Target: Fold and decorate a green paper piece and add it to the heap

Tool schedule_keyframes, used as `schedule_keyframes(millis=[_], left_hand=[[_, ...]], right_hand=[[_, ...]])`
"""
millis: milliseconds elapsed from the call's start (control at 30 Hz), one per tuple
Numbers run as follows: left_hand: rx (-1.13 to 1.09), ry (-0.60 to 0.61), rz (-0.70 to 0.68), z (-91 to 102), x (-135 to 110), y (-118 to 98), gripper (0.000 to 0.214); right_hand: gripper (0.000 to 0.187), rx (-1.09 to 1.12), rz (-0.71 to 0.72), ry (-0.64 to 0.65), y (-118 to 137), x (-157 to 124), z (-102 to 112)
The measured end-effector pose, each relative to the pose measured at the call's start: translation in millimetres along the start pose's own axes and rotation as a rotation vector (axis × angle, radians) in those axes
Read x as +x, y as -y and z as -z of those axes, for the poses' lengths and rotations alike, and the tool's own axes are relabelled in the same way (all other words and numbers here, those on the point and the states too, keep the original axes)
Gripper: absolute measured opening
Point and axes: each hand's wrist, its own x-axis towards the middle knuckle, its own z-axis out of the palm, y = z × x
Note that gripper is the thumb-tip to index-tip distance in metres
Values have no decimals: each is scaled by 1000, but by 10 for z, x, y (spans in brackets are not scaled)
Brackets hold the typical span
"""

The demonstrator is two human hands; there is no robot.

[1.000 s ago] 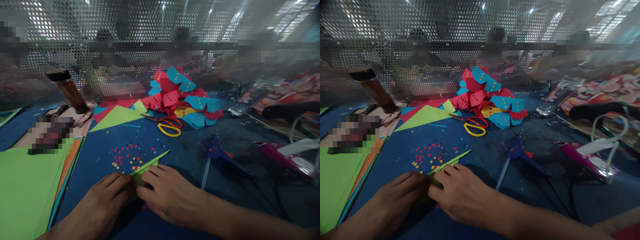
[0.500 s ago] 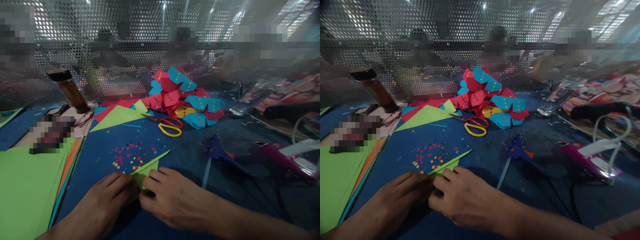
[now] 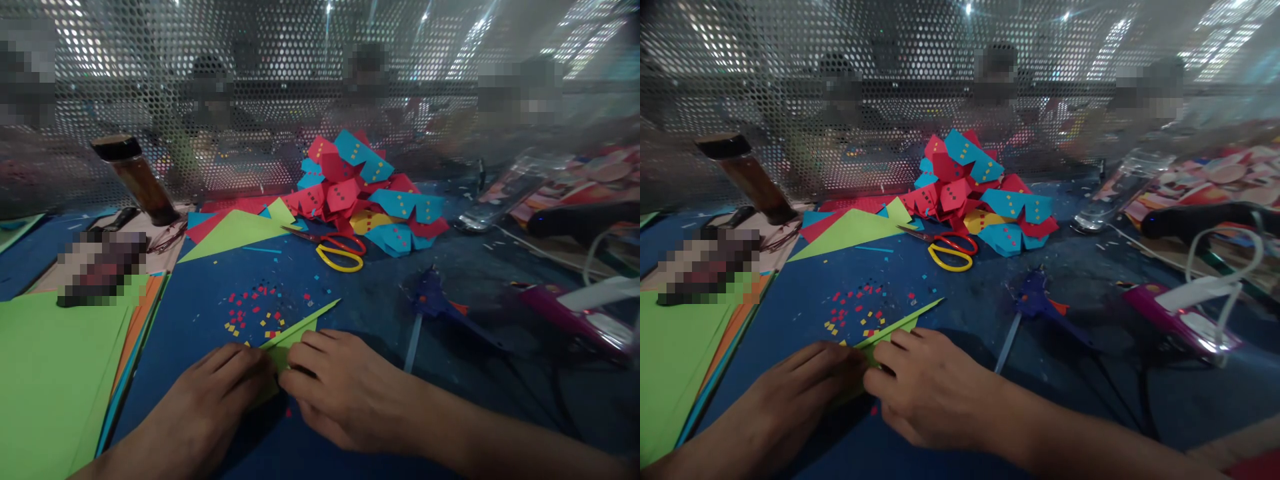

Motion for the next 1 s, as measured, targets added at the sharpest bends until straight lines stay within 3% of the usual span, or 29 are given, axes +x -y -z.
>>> schedule_keyframes(millis=[1000], left_hand=[[30, -120, -21, 27, 48, 12, 31]], right_hand=[[19, -57, 6, -11, 8, 54, -72]])
